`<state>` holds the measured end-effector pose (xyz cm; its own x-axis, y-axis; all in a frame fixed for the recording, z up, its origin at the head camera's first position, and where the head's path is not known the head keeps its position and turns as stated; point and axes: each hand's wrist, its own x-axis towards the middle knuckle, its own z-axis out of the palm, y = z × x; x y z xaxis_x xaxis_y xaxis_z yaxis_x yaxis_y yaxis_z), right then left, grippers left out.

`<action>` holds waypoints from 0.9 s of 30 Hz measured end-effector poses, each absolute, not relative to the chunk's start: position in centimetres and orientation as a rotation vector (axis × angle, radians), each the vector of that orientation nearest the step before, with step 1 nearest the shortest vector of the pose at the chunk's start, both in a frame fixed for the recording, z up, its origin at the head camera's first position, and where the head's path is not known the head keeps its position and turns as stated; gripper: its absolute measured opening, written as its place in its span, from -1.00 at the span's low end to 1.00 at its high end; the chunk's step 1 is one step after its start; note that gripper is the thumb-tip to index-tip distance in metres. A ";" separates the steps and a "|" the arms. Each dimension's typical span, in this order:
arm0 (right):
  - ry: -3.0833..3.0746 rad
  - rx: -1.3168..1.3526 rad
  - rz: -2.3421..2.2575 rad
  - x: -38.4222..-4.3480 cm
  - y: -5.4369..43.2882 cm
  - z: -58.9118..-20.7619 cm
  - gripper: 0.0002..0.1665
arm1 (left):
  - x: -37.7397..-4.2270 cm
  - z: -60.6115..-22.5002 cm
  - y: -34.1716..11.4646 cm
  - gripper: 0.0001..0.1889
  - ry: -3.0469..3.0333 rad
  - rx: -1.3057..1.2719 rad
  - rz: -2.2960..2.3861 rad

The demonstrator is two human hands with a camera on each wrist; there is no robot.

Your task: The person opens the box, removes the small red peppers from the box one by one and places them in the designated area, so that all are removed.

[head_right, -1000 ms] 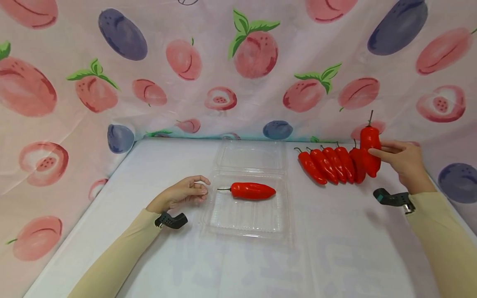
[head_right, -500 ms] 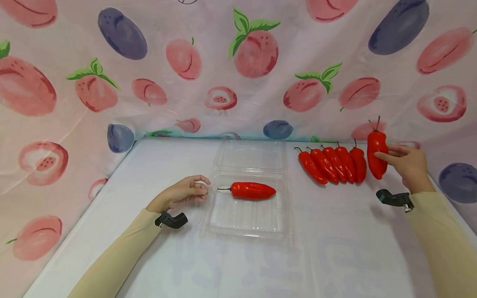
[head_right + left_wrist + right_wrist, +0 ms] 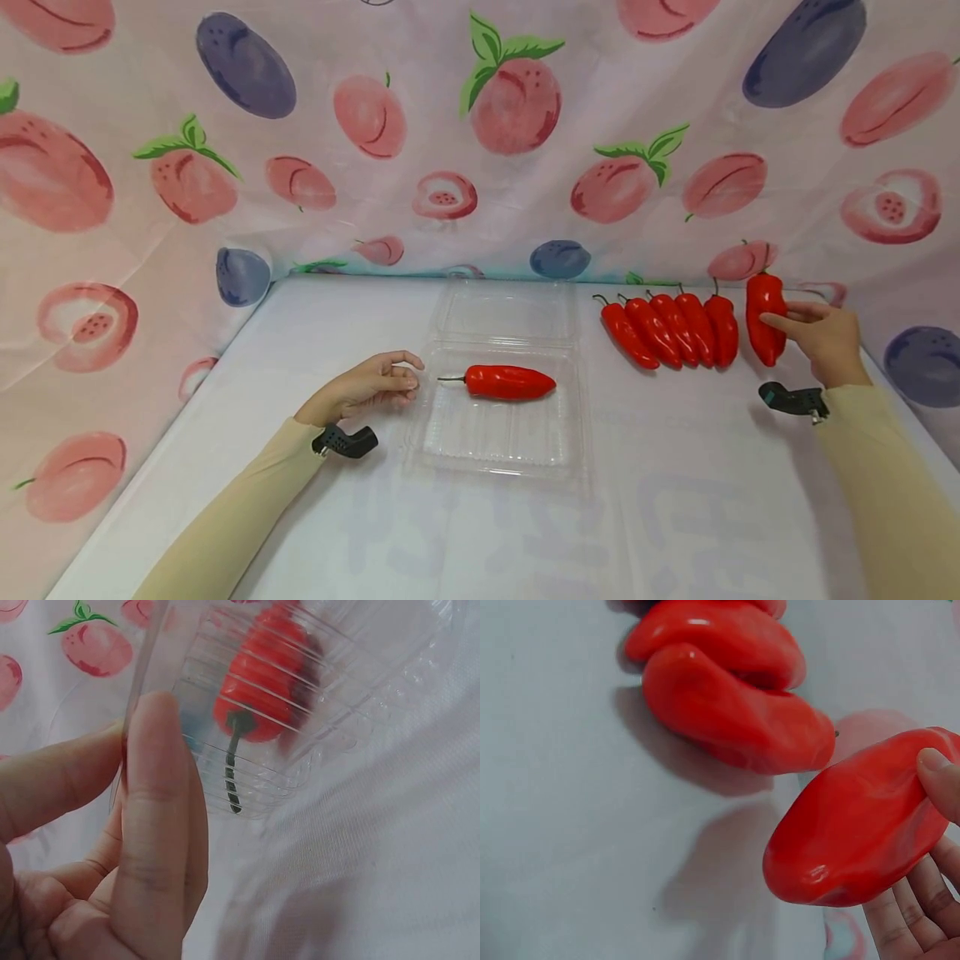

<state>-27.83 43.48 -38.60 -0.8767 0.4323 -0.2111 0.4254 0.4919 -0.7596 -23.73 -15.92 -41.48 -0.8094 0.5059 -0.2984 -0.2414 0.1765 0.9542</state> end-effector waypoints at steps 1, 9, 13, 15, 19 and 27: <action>-2.704 -0.785 1.370 -27.9 43.5 -38.7 0.11 | -23.7 -41.4 -15.9 -0.59 1.886 0.249 1.688; -2.729 -0.764 1.339 -28.3 43.9 -39.6 0.12 | -23.8 -41.3 -15.9 -0.60 1.864 0.242 1.688; -2.748 -0.748 1.345 -28.4 44.1 -39.9 0.12 | -23.9 -41.4 -16.0 -0.61 1.854 0.226 1.690; -2.746 -0.742 1.359 -28.4 44.1 -40.0 0.10 | -23.9 -41.4 -16.0 -0.61 1.851 0.221 1.691; -2.745 -0.738 1.379 -28.5 44.1 -40.3 0.15 | -23.9 -41.3 -16.0 -0.60 1.848 0.217 1.688; -2.737 -0.776 1.378 -28.6 44.3 -41.3 0.10 | -23.7 -41.1 -15.8 -0.59 1.878 0.238 1.671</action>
<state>-28.55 44.33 -41.28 -0.8793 0.4166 -0.2310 0.4337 0.4997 -0.7498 -23.70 -15.84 -41.08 -0.7999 0.5097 -0.3168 -0.2554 0.1885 0.9483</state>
